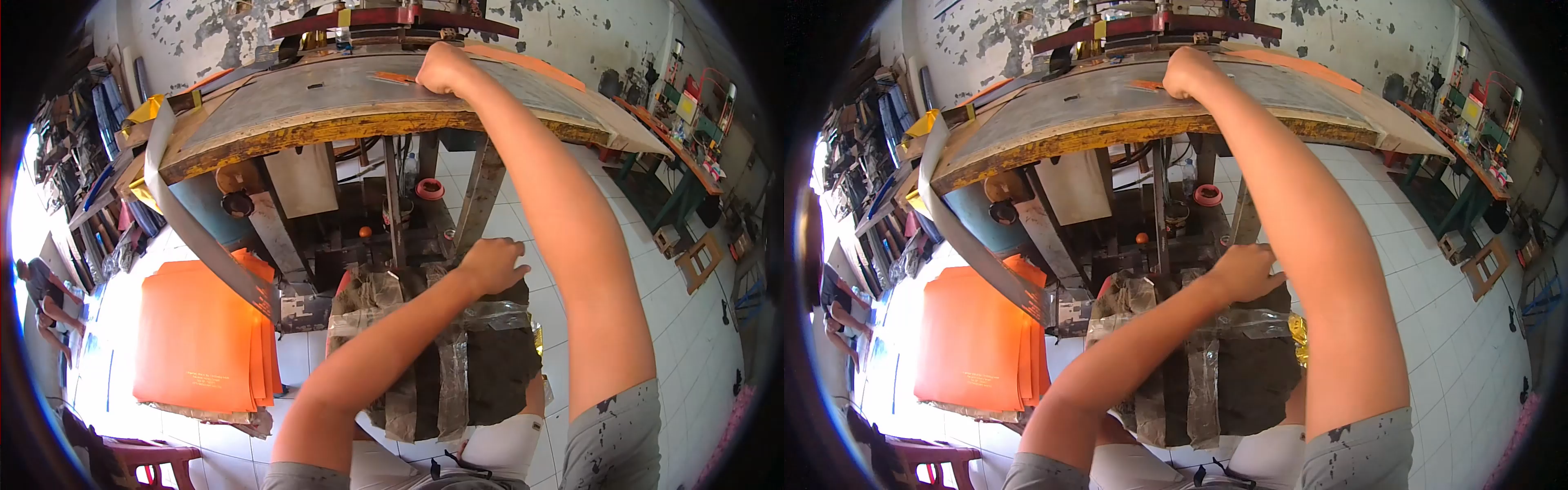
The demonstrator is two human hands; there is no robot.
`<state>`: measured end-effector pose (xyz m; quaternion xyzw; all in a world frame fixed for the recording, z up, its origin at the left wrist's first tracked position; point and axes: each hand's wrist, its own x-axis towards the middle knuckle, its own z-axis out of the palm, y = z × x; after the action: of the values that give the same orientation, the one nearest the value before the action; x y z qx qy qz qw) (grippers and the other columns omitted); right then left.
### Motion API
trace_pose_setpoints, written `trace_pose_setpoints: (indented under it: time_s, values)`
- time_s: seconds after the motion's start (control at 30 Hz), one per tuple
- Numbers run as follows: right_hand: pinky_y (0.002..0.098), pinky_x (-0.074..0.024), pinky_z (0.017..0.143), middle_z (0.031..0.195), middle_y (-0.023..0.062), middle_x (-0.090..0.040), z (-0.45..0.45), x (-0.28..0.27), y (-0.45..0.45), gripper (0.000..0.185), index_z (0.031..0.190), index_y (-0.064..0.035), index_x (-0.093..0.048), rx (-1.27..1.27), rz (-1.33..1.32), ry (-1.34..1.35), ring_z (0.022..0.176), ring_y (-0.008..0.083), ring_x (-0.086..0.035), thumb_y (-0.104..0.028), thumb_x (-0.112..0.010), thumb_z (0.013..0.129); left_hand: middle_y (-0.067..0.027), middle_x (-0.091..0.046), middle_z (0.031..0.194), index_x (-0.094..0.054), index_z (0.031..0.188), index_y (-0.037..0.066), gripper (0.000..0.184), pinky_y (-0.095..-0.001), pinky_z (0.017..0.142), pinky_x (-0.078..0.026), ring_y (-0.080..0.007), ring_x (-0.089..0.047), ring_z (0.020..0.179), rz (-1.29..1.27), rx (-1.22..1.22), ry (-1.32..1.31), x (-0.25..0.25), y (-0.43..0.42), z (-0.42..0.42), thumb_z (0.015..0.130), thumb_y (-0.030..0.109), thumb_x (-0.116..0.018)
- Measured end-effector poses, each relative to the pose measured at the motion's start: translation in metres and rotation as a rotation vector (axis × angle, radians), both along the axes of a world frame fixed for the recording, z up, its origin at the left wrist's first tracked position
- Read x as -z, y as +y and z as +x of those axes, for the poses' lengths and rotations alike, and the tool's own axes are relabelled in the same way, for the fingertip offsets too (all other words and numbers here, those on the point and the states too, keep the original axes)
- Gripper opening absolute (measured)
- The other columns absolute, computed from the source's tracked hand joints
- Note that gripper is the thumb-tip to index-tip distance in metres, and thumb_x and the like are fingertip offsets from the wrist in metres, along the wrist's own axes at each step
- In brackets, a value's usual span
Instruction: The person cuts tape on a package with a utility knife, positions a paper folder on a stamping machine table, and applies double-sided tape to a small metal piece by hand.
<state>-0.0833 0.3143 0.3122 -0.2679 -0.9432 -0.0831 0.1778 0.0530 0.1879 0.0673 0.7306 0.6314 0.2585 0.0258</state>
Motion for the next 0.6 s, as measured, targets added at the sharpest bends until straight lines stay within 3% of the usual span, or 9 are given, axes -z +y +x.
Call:
trace_pose_setpoints:
  time_s: [0.03, 0.13, 0.2, 0.3, 0.37, 0.47, 0.6]
  values:
    - [0.0406, -0.0567, 0.074, 0.082, 0.0180, -0.074, -0.001, 0.001, 0.015, 0.024, 0.084, -0.0024, -0.079, 0.008, 0.010, -0.037, 0.073, 0.0360, -0.069, -0.027, -0.078, 0.085, -0.0173, -0.073, 0.104, -0.070, 0.116, 0.004, 0.042, -0.0465, 0.087, -0.057, -0.0368, -0.072, 0.095, 0.044, 0.003, 0.006, 0.010, 0.019, 0.004, 0.095, 0.041, -0.065]
    - [0.0384, -0.0535, 0.075, 0.091, 0.0090, -0.075, 0.084, -0.013, 0.009, 0.023, 0.092, -0.0026, -0.076, -0.228, -0.240, 0.182, 0.083, 0.0210, -0.067, -0.026, -0.077, 0.090, -0.0178, -0.072, 0.108, -0.071, 0.114, 0.005, 0.041, -0.0459, 0.091, -0.056, -0.0362, -0.069, 0.103, 0.097, -0.072, -0.138, 0.044, 0.042, 0.021, 0.095, 0.042, -0.065]
    - [0.0336, -0.0518, 0.075, 0.096, 0.0039, -0.073, 0.132, -0.033, 0.048, 0.023, 0.104, -0.0052, -0.075, -0.240, -0.290, 0.072, 0.088, 0.0126, -0.063, -0.026, -0.076, 0.093, -0.0175, -0.071, 0.110, -0.071, 0.113, 0.005, 0.041, -0.0458, 0.094, -0.055, -0.0360, -0.068, 0.107, 0.097, -0.057, -0.188, 0.063, 0.044, 0.020, 0.095, 0.042, -0.065]
    - [0.0269, -0.0468, 0.067, 0.089, -0.0009, -0.068, 0.205, -0.063, 0.085, 0.021, 0.111, -0.0062, -0.073, -0.035, -0.364, 0.151, 0.080, 0.0083, -0.058, -0.019, -0.072, 0.095, -0.0166, -0.070, 0.109, -0.071, 0.112, 0.005, 0.041, -0.0458, 0.096, -0.054, -0.0361, -0.066, 0.109, 0.071, -0.070, -0.291, 0.063, 0.045, 0.012, 0.095, 0.041, -0.067]
    - [0.0253, -0.0457, 0.066, 0.086, -0.0009, -0.066, 0.225, -0.065, 0.147, 0.016, 0.106, -0.0027, -0.072, 0.051, -0.479, 0.282, 0.075, 0.0085, -0.056, -0.015, -0.069, 0.096, -0.0169, -0.070, 0.108, -0.071, 0.112, 0.005, 0.040, -0.0456, 0.095, -0.054, -0.0363, -0.066, 0.109, 0.009, -0.097, -0.307, 0.066, 0.044, 0.008, 0.094, 0.041, -0.067]
    - [0.0249, -0.0466, 0.067, 0.085, -0.0004, -0.064, 0.211, -0.069, 0.249, 0.016, 0.106, -0.0003, -0.071, 0.139, -0.754, 0.339, 0.073, 0.0090, -0.053, -0.012, -0.071, 0.096, -0.0180, -0.072, 0.097, -0.072, 0.106, 0.002, 0.038, -0.0442, 0.085, -0.056, -0.0346, -0.070, 0.095, -0.078, -0.132, -0.458, 0.073, 0.046, 0.002, 0.094, 0.037, -0.068]
    - [0.0260, -0.0480, 0.067, 0.088, 0.0008, -0.064, 0.146, -0.050, 0.315, 0.015, 0.107, -0.0006, -0.069, 0.158, -0.957, 0.613, 0.076, 0.0100, -0.053, -0.012, -0.071, 0.097, -0.0184, -0.074, 0.092, -0.071, 0.101, 0.000, 0.032, -0.0442, 0.076, -0.057, -0.0360, -0.072, 0.080, -0.128, -0.109, -0.725, 0.086, 0.054, -0.004, 0.093, 0.030, -0.070]
